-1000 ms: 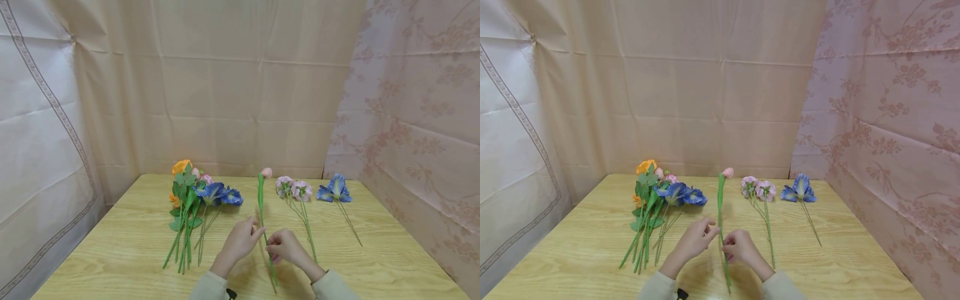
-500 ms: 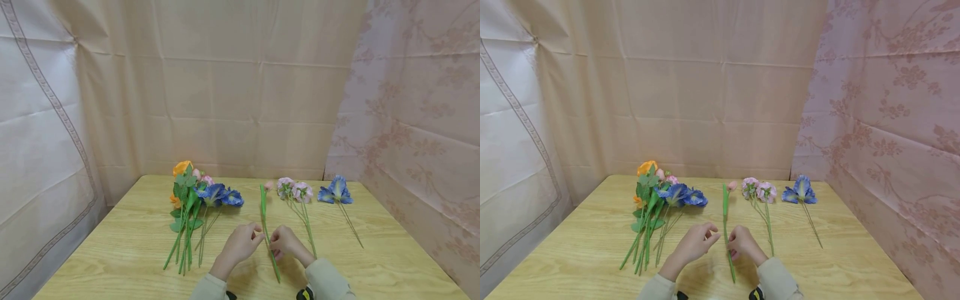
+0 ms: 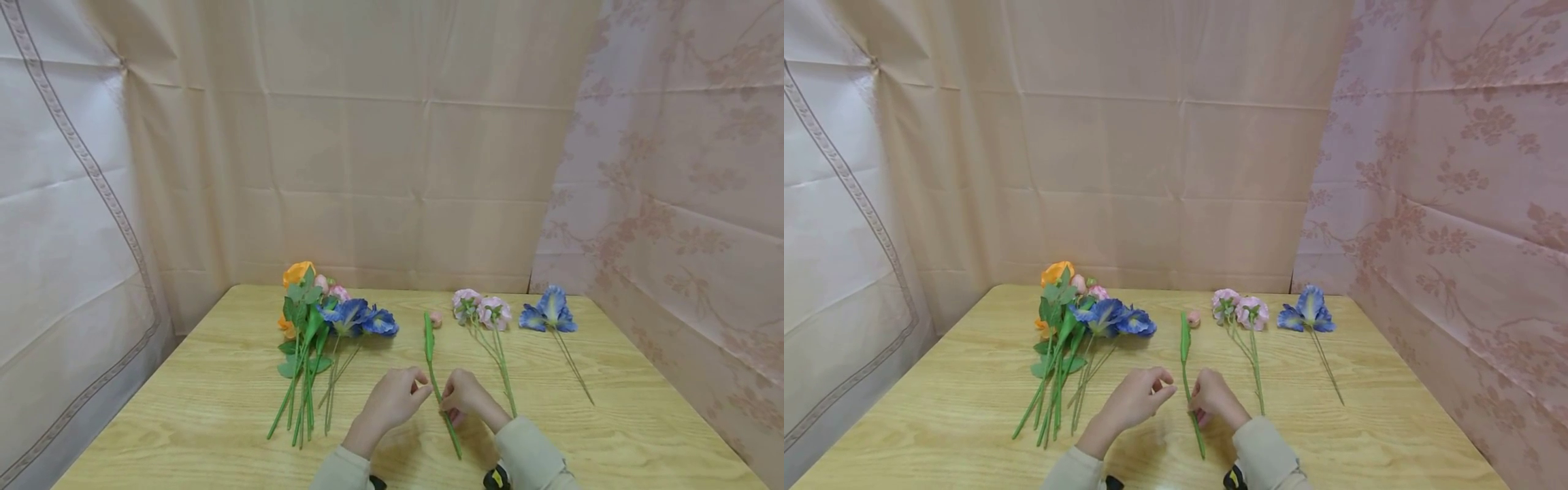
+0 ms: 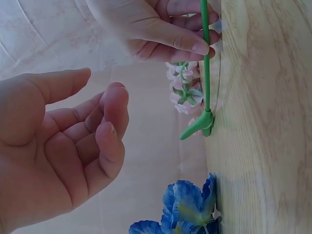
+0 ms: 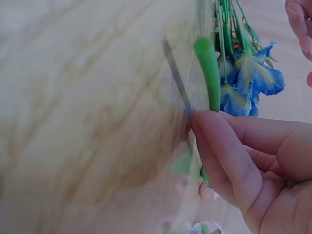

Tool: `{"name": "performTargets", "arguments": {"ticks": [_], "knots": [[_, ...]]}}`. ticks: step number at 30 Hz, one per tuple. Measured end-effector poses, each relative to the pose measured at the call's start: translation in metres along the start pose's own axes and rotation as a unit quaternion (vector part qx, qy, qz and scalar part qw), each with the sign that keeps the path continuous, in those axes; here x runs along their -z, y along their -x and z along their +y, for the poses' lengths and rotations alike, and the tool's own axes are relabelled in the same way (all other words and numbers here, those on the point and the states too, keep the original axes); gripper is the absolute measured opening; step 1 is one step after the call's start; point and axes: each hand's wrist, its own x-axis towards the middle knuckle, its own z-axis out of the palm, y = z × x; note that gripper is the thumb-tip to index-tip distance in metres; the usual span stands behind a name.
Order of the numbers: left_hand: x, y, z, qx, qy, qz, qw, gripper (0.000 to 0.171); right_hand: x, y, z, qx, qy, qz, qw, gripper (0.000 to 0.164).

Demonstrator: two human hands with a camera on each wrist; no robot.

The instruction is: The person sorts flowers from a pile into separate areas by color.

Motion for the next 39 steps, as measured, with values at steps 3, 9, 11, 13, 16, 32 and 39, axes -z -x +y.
{"name": "performTargets", "arguments": {"ticks": [3, 9, 11, 13, 16, 32, 39], "knots": [[0.001, 0.001, 0.000, 0.002, -0.002, 0.000, 1.0000, 0.018, 0.001, 0.000, 0.001, 0.006, -0.008, -0.001, 1.000, 0.016], [0.002, 0.002, -0.003, 0.011, -0.004, 0.017, 0.9998, 0.017, 0.002, 0.001, 0.002, -0.006, -0.013, -0.006, 1.000, 0.014], [0.002, 0.002, -0.006, 0.019, -0.010, 0.028, 0.9994, 0.016, 0.003, 0.001, 0.001, -0.014, -0.010, -0.011, 1.000, 0.013], [0.004, 0.002, -0.008, 0.021, -0.023, 0.049, 0.9983, 0.016, 0.004, 0.002, 0.001, -0.019, -0.008, -0.017, 1.000, 0.012], [0.009, 0.001, -0.013, 0.024, -0.044, 0.090, 0.9947, 0.012, 0.004, 0.004, 0.001, -0.016, -0.006, -0.020, 1.000, 0.014], [0.054, 0.001, -0.061, 0.150, -0.106, 0.262, 0.9473, 0.011, 0.007, 0.013, -0.005, 0.030, -0.014, -0.023, 0.999, 0.023], [0.054, 0.005, -0.085, 0.207, -0.098, 0.241, 0.9429, 0.024, 0.005, 0.014, -0.006, 0.032, -0.021, -0.031, 0.999, 0.026]]}}
